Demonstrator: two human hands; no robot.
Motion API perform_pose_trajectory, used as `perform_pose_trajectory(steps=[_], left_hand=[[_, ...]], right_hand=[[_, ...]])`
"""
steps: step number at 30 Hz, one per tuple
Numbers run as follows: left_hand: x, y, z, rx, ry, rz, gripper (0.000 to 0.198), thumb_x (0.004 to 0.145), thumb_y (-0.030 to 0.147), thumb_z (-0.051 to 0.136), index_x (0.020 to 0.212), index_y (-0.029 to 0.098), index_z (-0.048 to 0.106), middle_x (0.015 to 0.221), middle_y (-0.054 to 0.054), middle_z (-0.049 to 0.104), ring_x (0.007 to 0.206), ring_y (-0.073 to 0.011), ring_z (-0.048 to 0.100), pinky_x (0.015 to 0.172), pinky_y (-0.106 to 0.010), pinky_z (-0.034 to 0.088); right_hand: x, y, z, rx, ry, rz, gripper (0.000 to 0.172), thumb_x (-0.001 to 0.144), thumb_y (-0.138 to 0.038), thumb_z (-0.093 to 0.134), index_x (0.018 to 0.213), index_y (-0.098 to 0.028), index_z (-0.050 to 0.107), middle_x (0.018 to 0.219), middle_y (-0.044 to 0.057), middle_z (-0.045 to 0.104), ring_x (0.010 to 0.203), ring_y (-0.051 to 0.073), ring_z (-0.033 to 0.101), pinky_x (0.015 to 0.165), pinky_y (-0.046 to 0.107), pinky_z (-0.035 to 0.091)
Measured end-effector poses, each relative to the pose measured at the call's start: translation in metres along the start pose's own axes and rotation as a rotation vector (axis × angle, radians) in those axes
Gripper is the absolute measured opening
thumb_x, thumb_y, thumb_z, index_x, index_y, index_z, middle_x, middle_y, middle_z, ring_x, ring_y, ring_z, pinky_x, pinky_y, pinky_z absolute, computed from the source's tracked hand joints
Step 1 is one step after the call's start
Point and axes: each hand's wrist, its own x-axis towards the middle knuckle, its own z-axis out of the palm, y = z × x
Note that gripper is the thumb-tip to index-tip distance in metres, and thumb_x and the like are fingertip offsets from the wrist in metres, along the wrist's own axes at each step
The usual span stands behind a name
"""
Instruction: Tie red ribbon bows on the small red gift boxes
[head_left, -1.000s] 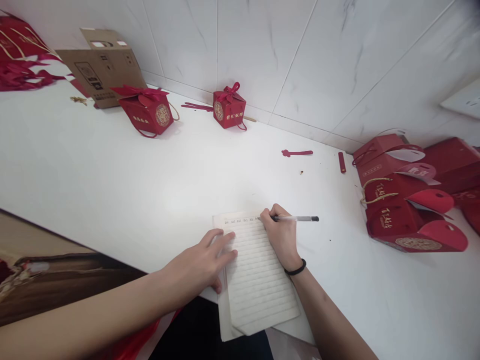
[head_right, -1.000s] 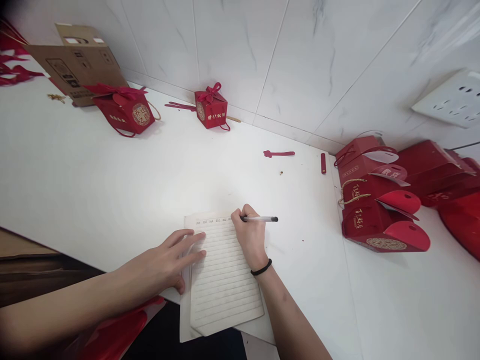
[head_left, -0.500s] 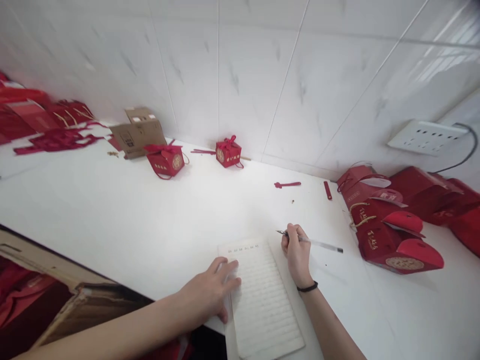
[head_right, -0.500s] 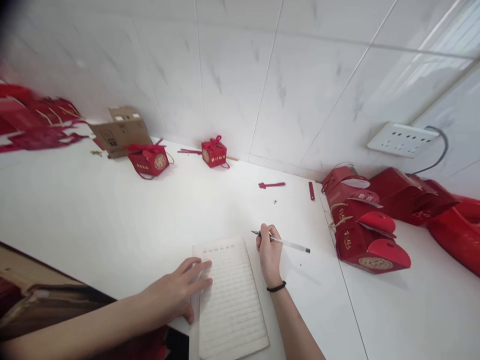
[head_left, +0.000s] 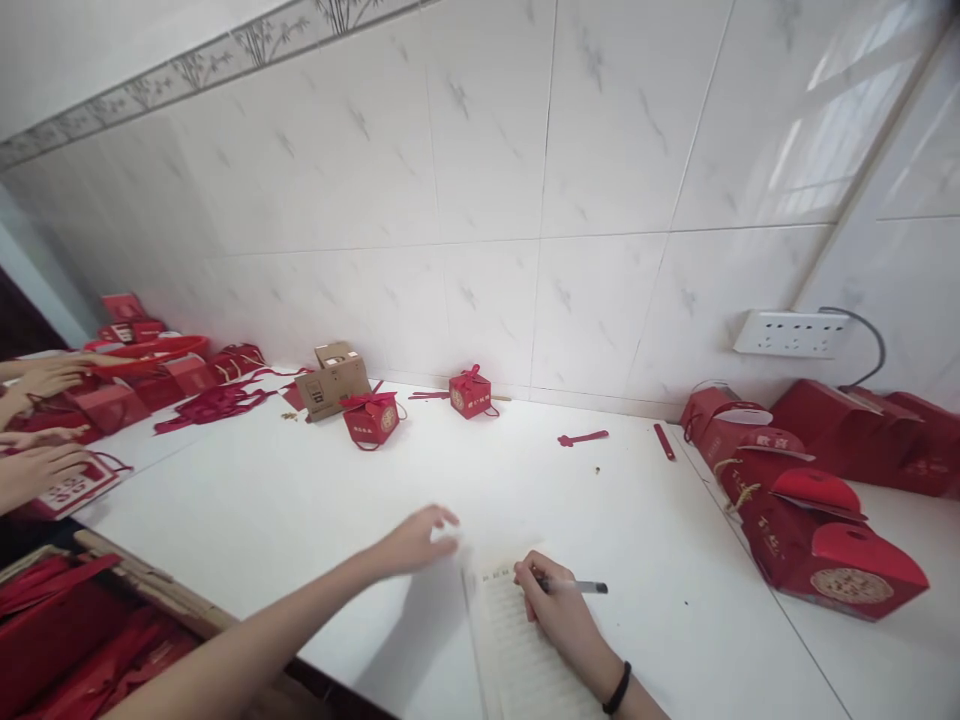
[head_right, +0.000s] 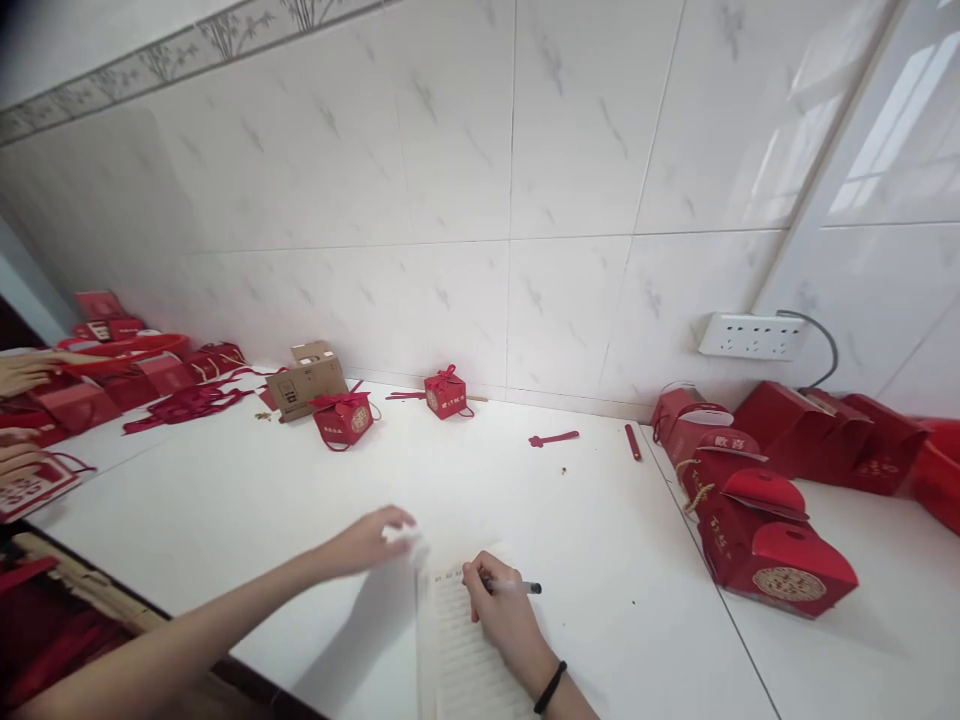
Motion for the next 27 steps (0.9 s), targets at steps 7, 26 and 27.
perform_pose_trajectory(steps=[7,26,27], left_hand=[[0.083,-0.053,-0.088,0.118,0.605,-0.412,0.062,0.071,0.025,0.058,0.124,0.008,0.032,0.132,-0.023,0.033,0.131,-0.0332,0.025,0.105,-0.045,0.025],[0.086,-0.065,-0.105,-0.095,0.438,-0.320,0.082,0.064,0.032,0.070,0.127,0.010,0.022,0.129,-0.020,0.047,0.118,-0.0264,0.049,0.096,-0.033,0.041],[0.076,-0.059,-0.098,-0.106,0.373,-0.267,0.082,0.063,0.031,0.071,0.127,0.011,0.024,0.130,-0.019,0.046,0.119,-0.0252,0.048,0.096,-0.032,0.042]], right_hand=[[0.008,0.006,-0.006,-0.028,0.005,0.003,0.037,0.084,-0.049,0.037,0.060,-0.021,0.039,0.042,-0.006,0.038,0.043,0.012,0.036,0.048,0.024,0.031],[0.030,0.015,-0.041,0.008,0.170,0.082,0.037,0.077,-0.053,0.044,0.059,-0.020,0.046,0.042,-0.004,0.043,0.034,0.010,0.035,0.035,0.022,0.025],[0.030,0.014,-0.043,0.011,0.189,0.086,0.037,0.076,-0.053,0.044,0.060,-0.020,0.047,0.043,-0.004,0.044,0.034,0.010,0.036,0.034,0.021,0.025]])
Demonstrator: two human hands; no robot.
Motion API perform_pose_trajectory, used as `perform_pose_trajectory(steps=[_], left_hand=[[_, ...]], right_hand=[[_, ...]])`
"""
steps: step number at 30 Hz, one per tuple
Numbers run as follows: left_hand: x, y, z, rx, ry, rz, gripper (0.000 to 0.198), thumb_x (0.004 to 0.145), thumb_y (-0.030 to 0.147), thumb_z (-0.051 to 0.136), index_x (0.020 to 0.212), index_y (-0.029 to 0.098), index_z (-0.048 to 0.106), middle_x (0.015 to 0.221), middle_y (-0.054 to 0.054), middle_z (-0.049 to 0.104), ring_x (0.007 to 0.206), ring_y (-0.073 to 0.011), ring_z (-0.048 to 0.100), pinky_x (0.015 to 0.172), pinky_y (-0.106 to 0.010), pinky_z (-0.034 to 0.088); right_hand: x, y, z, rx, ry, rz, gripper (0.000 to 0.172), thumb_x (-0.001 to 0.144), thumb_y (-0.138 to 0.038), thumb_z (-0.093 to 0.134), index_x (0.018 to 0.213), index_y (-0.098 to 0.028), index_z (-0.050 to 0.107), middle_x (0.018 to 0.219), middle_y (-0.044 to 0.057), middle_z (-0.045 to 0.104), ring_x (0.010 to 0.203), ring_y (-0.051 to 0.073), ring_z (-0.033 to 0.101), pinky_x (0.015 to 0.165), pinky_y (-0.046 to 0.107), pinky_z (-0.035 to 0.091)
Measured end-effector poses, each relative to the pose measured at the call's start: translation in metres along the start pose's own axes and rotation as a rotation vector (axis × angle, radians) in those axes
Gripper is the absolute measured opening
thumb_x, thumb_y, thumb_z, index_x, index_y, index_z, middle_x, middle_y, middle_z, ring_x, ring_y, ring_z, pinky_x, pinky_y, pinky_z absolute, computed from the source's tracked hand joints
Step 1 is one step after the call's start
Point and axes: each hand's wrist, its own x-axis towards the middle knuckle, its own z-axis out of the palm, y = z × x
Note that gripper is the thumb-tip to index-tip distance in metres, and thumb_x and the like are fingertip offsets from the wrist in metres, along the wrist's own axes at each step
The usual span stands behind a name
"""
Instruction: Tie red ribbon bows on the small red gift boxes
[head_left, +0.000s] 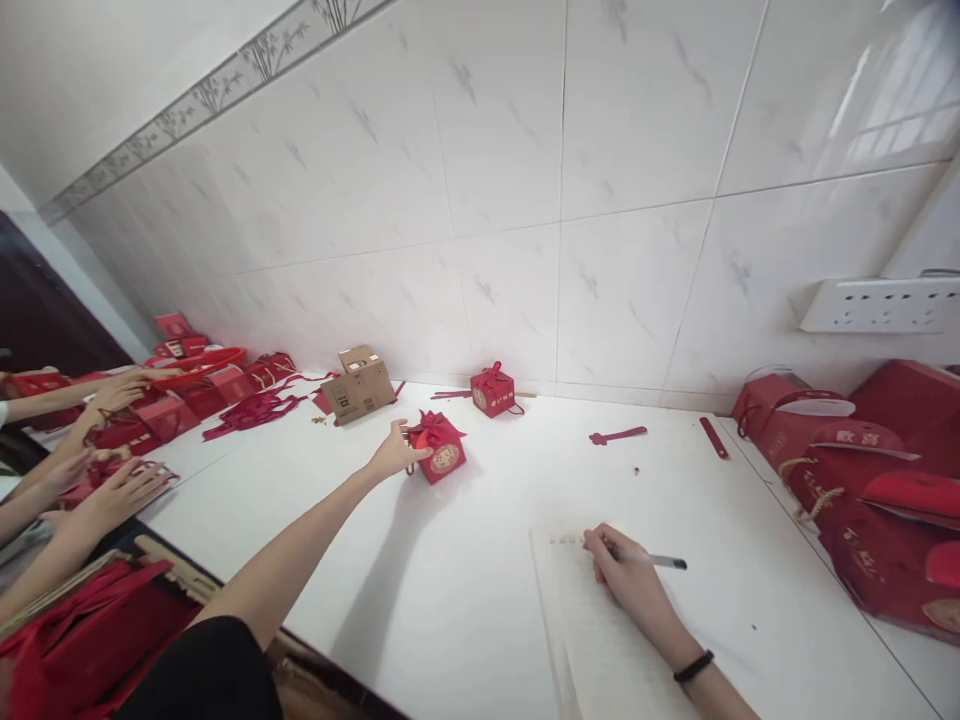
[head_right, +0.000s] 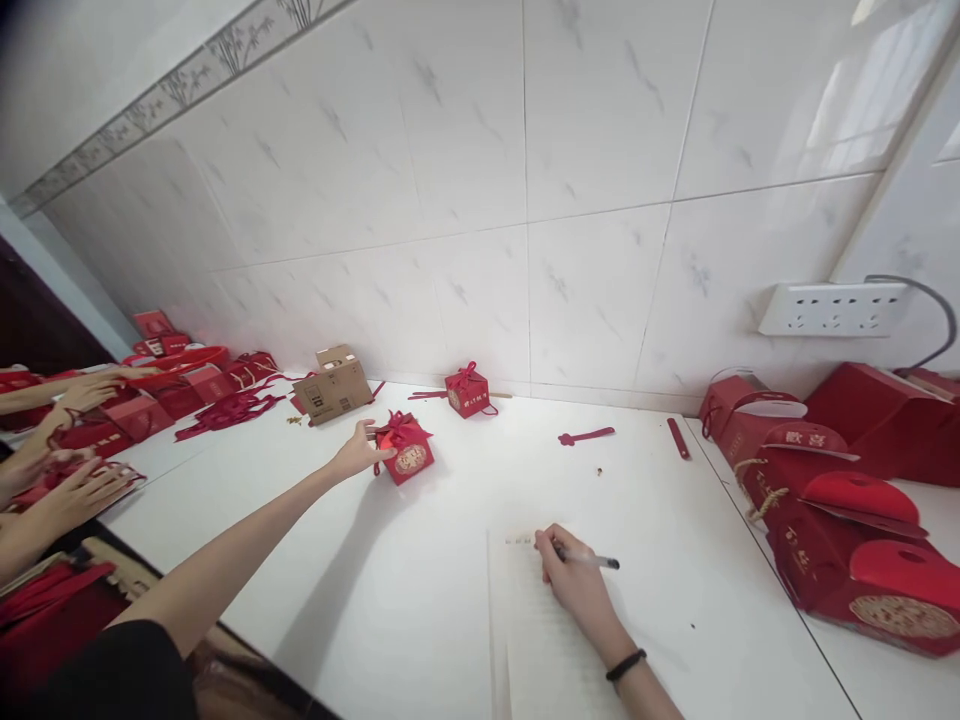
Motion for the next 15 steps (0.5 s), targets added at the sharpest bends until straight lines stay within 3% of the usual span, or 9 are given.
perform_pose_trajectory(steps=[5,8,11,13,15], left_hand=[[-0.076,0.015,0.015,-0.057,-0.400,0.206,0.085,0.055,0.027,0.074,0.128,0.017,0.030,0.135,-0.015,0.042,0.127,-0.0242,0.040,0.092,-0.031,0.046],[-0.116,0.031,0.018,-0.033,-0.741,0.377,0.091,0.057,0.024,0.071,0.135,0.017,0.023,0.141,-0.016,0.033,0.133,-0.0244,0.030,0.101,-0.037,0.038],[-0.140,0.046,0.018,0.023,-0.972,0.491,0.094,0.060,0.020,0.066,0.140,0.019,0.016,0.148,-0.013,0.020,0.136,-0.0235,0.023,0.108,-0.037,0.030],[-0.145,0.052,0.016,0.091,-0.993,0.540,0.089,0.064,0.016,0.060,0.142,0.018,0.015,0.150,-0.011,0.015,0.137,-0.0231,0.021,0.110,-0.036,0.026],[-0.146,0.055,0.015,0.174,-0.865,0.541,0.080,0.068,0.008,0.049,0.141,0.015,0.019,0.150,-0.010,0.017,0.137,-0.0220,0.019,0.112,-0.035,0.022]], right_hand=[[0.000,-0.005,-0.009,0.058,0.089,0.002,0.041,0.074,-0.057,0.047,0.063,-0.018,0.050,0.042,-0.003,0.046,0.032,0.009,0.037,0.033,0.021,0.025],[-0.005,-0.009,-0.015,0.076,0.135,-0.015,0.045,0.073,-0.062,0.048,0.069,-0.017,0.052,0.043,-0.002,0.049,0.031,0.010,0.039,0.032,0.020,0.025],[-0.018,-0.019,-0.021,0.057,0.146,-0.021,0.047,0.075,-0.063,0.047,0.080,-0.017,0.056,0.049,0.000,0.056,0.035,0.011,0.046,0.034,0.020,0.029],[-0.030,-0.028,-0.023,0.053,0.175,-0.054,0.048,0.079,-0.062,0.043,0.082,-0.016,0.056,0.054,0.002,0.059,0.041,0.012,0.051,0.037,0.020,0.033],[-0.044,-0.037,-0.021,0.051,0.214,-0.087,0.047,0.082,-0.060,0.042,0.080,-0.015,0.056,0.058,0.005,0.061,0.048,0.014,0.056,0.039,0.020,0.038]])
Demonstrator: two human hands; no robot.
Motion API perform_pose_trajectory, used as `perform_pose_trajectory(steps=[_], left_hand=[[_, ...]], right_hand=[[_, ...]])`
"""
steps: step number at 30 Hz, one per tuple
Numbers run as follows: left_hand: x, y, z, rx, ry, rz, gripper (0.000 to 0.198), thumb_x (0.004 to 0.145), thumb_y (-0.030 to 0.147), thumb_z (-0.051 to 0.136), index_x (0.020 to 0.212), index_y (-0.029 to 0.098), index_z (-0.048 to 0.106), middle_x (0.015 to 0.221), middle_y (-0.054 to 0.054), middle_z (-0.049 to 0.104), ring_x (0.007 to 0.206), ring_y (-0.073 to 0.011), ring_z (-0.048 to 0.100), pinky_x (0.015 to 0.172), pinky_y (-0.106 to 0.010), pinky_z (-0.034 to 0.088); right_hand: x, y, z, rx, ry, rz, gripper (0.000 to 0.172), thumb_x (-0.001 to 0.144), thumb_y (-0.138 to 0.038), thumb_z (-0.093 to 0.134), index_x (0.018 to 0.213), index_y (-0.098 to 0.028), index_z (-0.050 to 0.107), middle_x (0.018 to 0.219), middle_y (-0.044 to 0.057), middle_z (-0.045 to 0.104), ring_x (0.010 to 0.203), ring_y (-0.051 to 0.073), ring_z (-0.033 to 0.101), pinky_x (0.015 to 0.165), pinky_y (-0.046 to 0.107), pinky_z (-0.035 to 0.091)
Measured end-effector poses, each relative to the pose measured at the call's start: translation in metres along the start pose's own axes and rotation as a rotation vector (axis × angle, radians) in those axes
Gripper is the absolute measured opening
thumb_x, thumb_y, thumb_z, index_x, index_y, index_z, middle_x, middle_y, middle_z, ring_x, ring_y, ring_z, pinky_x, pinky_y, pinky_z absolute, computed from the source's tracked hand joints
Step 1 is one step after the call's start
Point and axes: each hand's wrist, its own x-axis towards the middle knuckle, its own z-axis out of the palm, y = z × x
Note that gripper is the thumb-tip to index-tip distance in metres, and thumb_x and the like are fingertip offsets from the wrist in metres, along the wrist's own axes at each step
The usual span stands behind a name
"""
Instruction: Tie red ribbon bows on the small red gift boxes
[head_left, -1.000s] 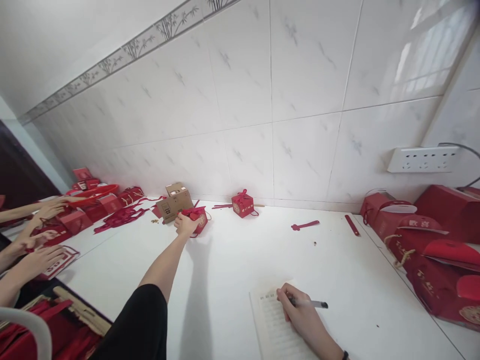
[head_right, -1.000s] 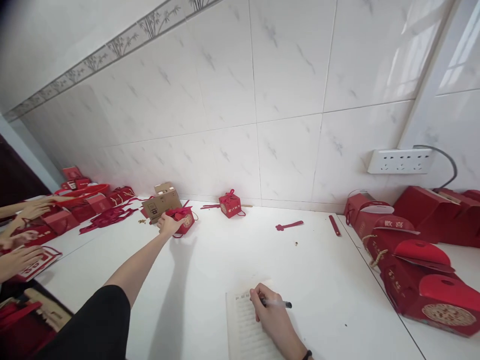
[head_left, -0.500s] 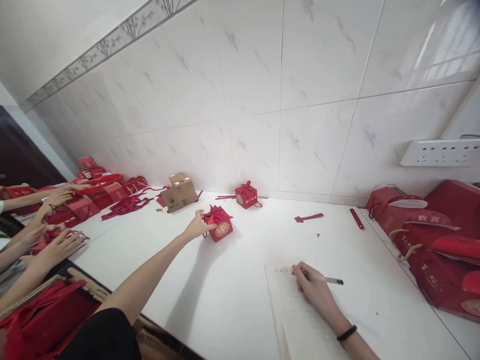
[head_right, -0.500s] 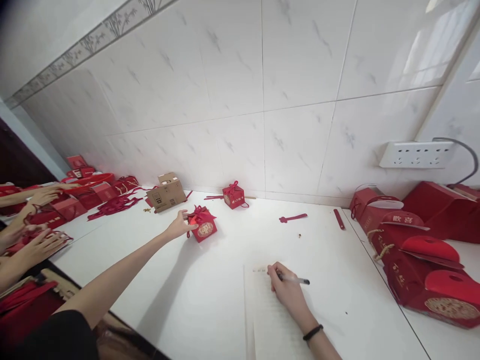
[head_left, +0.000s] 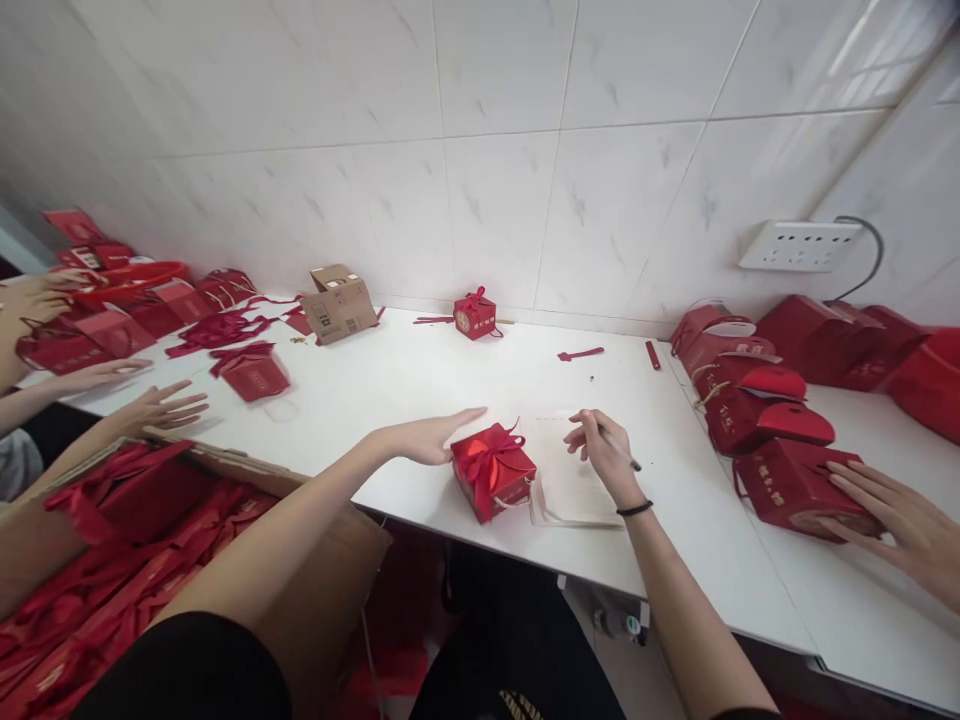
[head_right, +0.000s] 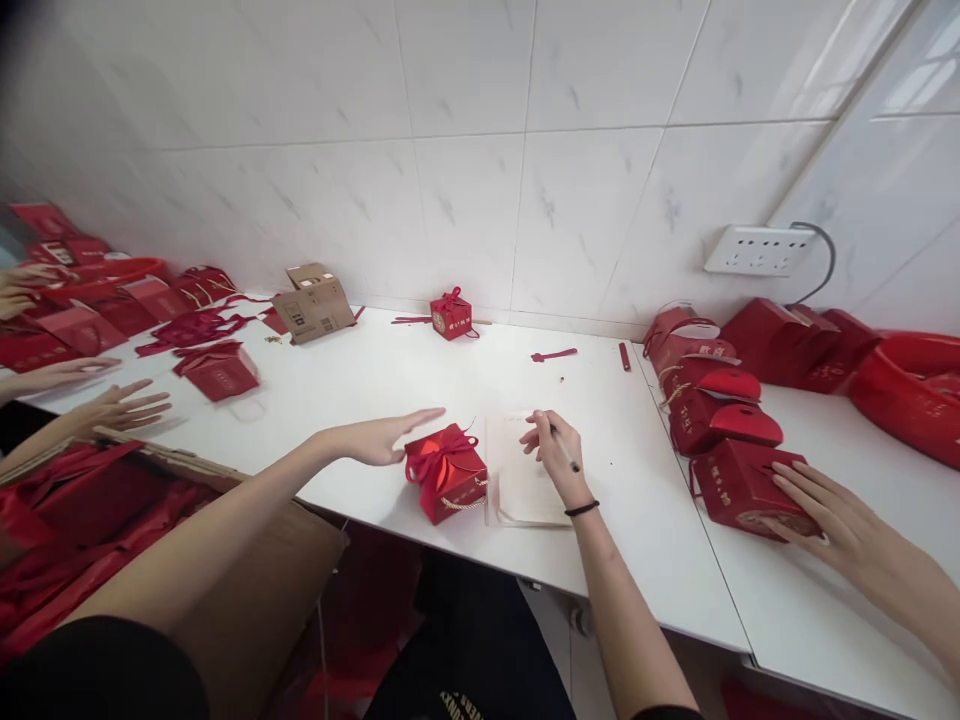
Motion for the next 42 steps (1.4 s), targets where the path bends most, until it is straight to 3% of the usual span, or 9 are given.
perform_pose_trajectory(steps=[2,5,9,13,17,22,25,33,42], left_hand=[[0.000,0.002,0.001,0.072,0.176,-0.066,0.069,0.069,0.002,0.039,0.137,0.011,0.030,0.146,-0.011,0.028,0.136,-0.0206,0.024,0.112,-0.035,0.021],[0.002,0.009,0.010,0.100,0.388,-0.068,0.041,0.078,0.009,0.035,0.116,0.012,0.053,0.127,-0.010,0.050,0.121,-0.0200,0.045,0.105,-0.035,0.033],[0.005,0.021,0.032,0.140,0.506,0.011,0.021,0.084,0.032,0.044,0.087,0.017,0.059,0.102,-0.006,0.058,0.098,-0.0199,0.055,0.091,-0.036,0.043],[0.007,0.020,0.048,0.187,0.513,0.045,0.014,0.079,0.031,0.054,0.081,0.018,0.054,0.094,-0.004,0.057,0.091,-0.0196,0.054,0.084,-0.036,0.045],[0.008,0.013,0.050,0.186,0.515,0.080,0.009,0.080,0.027,0.054,0.078,0.019,0.052,0.092,-0.003,0.056,0.089,-0.0184,0.053,0.080,-0.034,0.046],[0.009,0.009,0.051,0.158,0.521,0.139,0.009,0.081,0.025,0.050,0.075,0.019,0.053,0.091,-0.003,0.058,0.090,-0.0178,0.052,0.082,-0.033,0.045],[0.011,0.007,0.053,0.120,0.549,0.148,0.010,0.082,0.025,0.049,0.076,0.019,0.054,0.091,-0.003,0.058,0.087,-0.0168,0.053,0.080,-0.032,0.045],[0.015,0.007,0.055,-0.004,0.576,0.108,0.012,0.082,0.025,0.048,0.073,0.018,0.052,0.090,-0.003,0.056,0.087,-0.0159,0.054,0.081,-0.032,0.044],[0.016,0.008,0.056,0.020,0.543,0.083,0.012,0.082,0.025,0.048,0.073,0.019,0.053,0.088,-0.002,0.055,0.083,-0.0159,0.054,0.077,-0.031,0.044]], right_hand=[[-0.015,-0.008,0.004,-0.020,0.004,-0.019,0.045,0.081,-0.058,0.045,0.078,-0.015,0.056,0.065,0.007,0.063,0.053,0.015,0.058,0.042,0.020,0.043],[-0.032,-0.014,0.017,-0.030,-0.063,-0.006,0.041,0.080,-0.056,0.049,0.079,-0.015,0.056,0.076,0.007,0.065,0.054,0.013,0.058,0.045,0.022,0.046],[-0.036,-0.020,0.041,0.126,-0.131,0.058,0.042,0.078,-0.058,0.051,0.077,-0.016,0.055,0.076,0.005,0.062,0.063,0.016,0.058,0.047,0.023,0.049],[-0.030,-0.028,0.059,0.233,-0.109,-0.002,0.039,0.079,-0.056,0.052,0.071,-0.018,0.050,0.070,0.001,0.054,0.065,0.015,0.053,0.047,0.021,0.043],[-0.029,-0.028,0.062,0.244,-0.125,-0.102,0.031,0.077,-0.047,0.059,0.075,-0.019,0.047,0.065,-0.004,0.043,0.057,0.010,0.042,0.048,0.020,0.036],[-0.035,-0.019,0.058,0.350,-0.148,0.018,0.034,0.074,-0.049,0.062,0.080,-0.020,0.045,0.065,-0.005,0.041,0.055,0.009,0.041,0.047,0.020,0.035],[-0.039,-0.018,0.055,0.350,-0.147,0.013,0.035,0.074,-0.049,0.062,0.079,-0.019,0.045,0.065,-0.005,0.042,0.056,0.010,0.043,0.051,0.022,0.038],[-0.060,-0.018,0.053,0.047,0.061,-0.121,0.028,0.077,-0.044,0.057,0.072,-0.019,0.044,0.063,-0.002,0.045,0.054,0.012,0.042,0.053,0.025,0.037],[-0.082,-0.033,0.047,-0.090,0.043,-0.127,0.024,0.080,-0.037,0.053,0.070,-0.021,0.038,0.060,-0.005,0.041,0.051,0.011,0.040,0.050,0.023,0.035]])
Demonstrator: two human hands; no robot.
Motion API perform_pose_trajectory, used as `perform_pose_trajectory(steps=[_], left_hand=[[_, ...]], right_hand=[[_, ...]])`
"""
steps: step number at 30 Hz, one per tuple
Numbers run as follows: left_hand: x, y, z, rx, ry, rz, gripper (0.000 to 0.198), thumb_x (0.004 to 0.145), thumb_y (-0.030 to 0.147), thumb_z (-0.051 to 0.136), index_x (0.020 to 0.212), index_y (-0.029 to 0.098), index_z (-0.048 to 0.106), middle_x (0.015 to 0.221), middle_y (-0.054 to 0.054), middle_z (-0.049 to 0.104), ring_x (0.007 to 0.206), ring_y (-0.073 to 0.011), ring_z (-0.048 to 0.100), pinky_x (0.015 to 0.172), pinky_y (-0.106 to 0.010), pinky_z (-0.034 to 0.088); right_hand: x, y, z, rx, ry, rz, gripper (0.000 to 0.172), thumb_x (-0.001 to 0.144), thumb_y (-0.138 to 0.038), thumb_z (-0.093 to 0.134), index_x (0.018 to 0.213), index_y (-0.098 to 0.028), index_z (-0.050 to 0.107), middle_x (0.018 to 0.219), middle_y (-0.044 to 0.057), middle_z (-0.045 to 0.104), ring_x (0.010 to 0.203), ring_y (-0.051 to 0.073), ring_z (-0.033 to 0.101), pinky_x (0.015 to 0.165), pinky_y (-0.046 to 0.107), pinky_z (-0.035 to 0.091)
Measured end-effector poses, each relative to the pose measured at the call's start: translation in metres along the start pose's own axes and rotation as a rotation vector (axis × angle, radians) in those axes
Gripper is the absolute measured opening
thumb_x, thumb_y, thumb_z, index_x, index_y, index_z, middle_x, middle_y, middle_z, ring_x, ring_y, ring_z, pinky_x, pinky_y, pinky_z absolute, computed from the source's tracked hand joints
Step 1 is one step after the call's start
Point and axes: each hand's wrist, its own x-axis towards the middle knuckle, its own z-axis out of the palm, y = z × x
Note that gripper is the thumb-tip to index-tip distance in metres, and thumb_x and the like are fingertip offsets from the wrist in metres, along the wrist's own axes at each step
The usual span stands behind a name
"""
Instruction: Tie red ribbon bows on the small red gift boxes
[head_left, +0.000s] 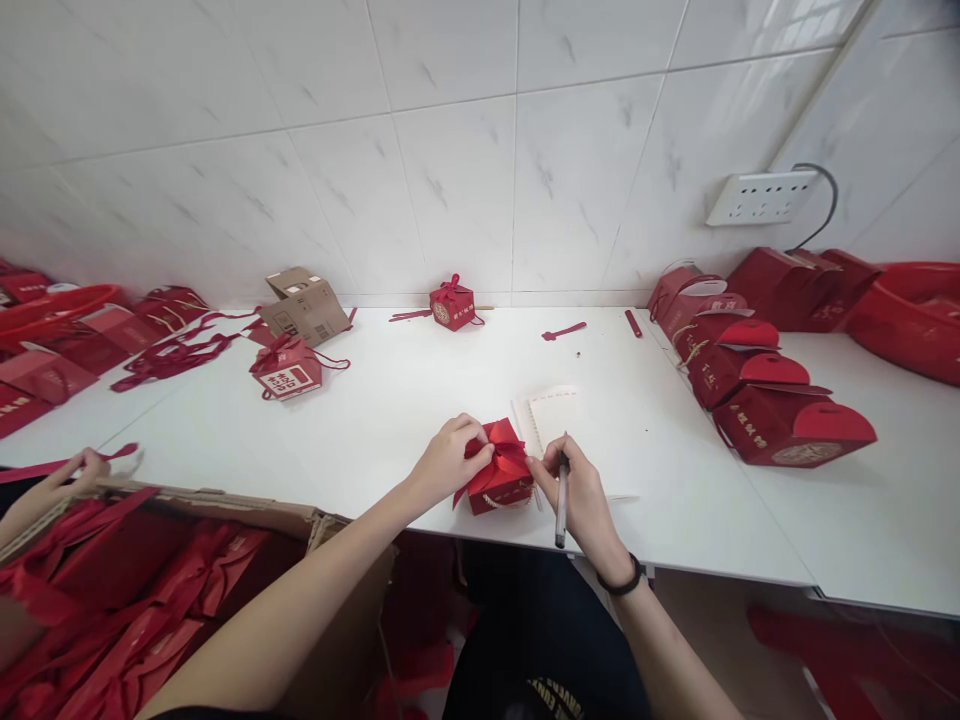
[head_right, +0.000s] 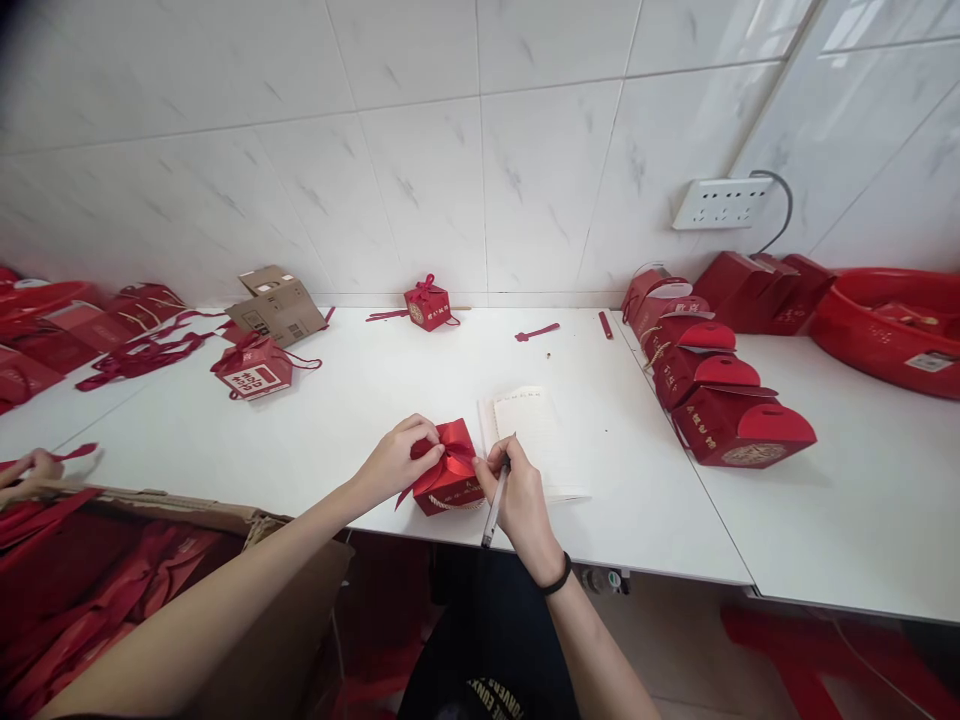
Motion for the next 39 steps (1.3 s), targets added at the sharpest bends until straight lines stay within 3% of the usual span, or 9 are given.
perform_pose_trajectory(steps=[14,21,34,36,39], left_hand=[[0.000,0.002,0.002,0.040,-0.019,-0.010,0.011,0.080,0.025,0.050,0.072,0.019,0.054,0.086,-0.002,0.056,0.083,-0.0166,0.052,0.076,-0.031,0.044],[0.000,0.006,0.000,0.064,-0.050,0.012,0.004,0.074,0.021,0.054,0.073,0.020,0.057,0.087,-0.002,0.057,0.086,-0.0179,0.054,0.079,-0.032,0.045],[-0.002,0.008,0.002,0.119,-0.051,0.030,0.006,0.078,0.021,0.051,0.075,0.019,0.056,0.086,-0.002,0.057,0.087,-0.0187,0.052,0.079,-0.033,0.045],[-0.001,0.008,-0.001,0.060,-0.076,0.017,0.008,0.078,0.023,0.051,0.076,0.019,0.057,0.087,-0.003,0.057,0.090,-0.0194,0.053,0.082,-0.034,0.045],[0.001,0.006,-0.011,-0.129,-0.166,-0.018,0.018,0.082,0.030,0.047,0.080,0.020,0.062,0.095,-0.004,0.058,0.092,-0.0184,0.055,0.085,-0.033,0.045]], right_hand=[[-0.018,-0.011,-0.005,-0.028,-0.107,0.060,0.029,0.083,-0.043,0.052,0.071,-0.021,0.037,0.062,-0.004,0.041,0.051,0.011,0.039,0.050,0.023,0.033],[-0.016,0.000,-0.003,0.016,-0.033,0.062,0.031,0.082,-0.045,0.054,0.072,-0.021,0.038,0.064,-0.003,0.041,0.054,0.012,0.041,0.052,0.024,0.034],[-0.028,-0.006,-0.021,-0.114,-0.072,-0.011,0.029,0.084,-0.040,0.052,0.069,-0.022,0.036,0.059,-0.004,0.040,0.049,0.011,0.039,0.047,0.023,0.033],[-0.029,-0.010,-0.024,-0.219,-0.024,-0.072,0.025,0.087,-0.039,0.049,0.073,-0.021,0.039,0.061,-0.002,0.045,0.051,0.013,0.043,0.049,0.025,0.035],[-0.032,-0.021,-0.023,-0.408,0.210,-0.269,0.015,0.087,-0.035,0.054,0.083,-0.021,0.047,0.069,0.003,0.052,0.062,0.018,0.049,0.057,0.030,0.039]])
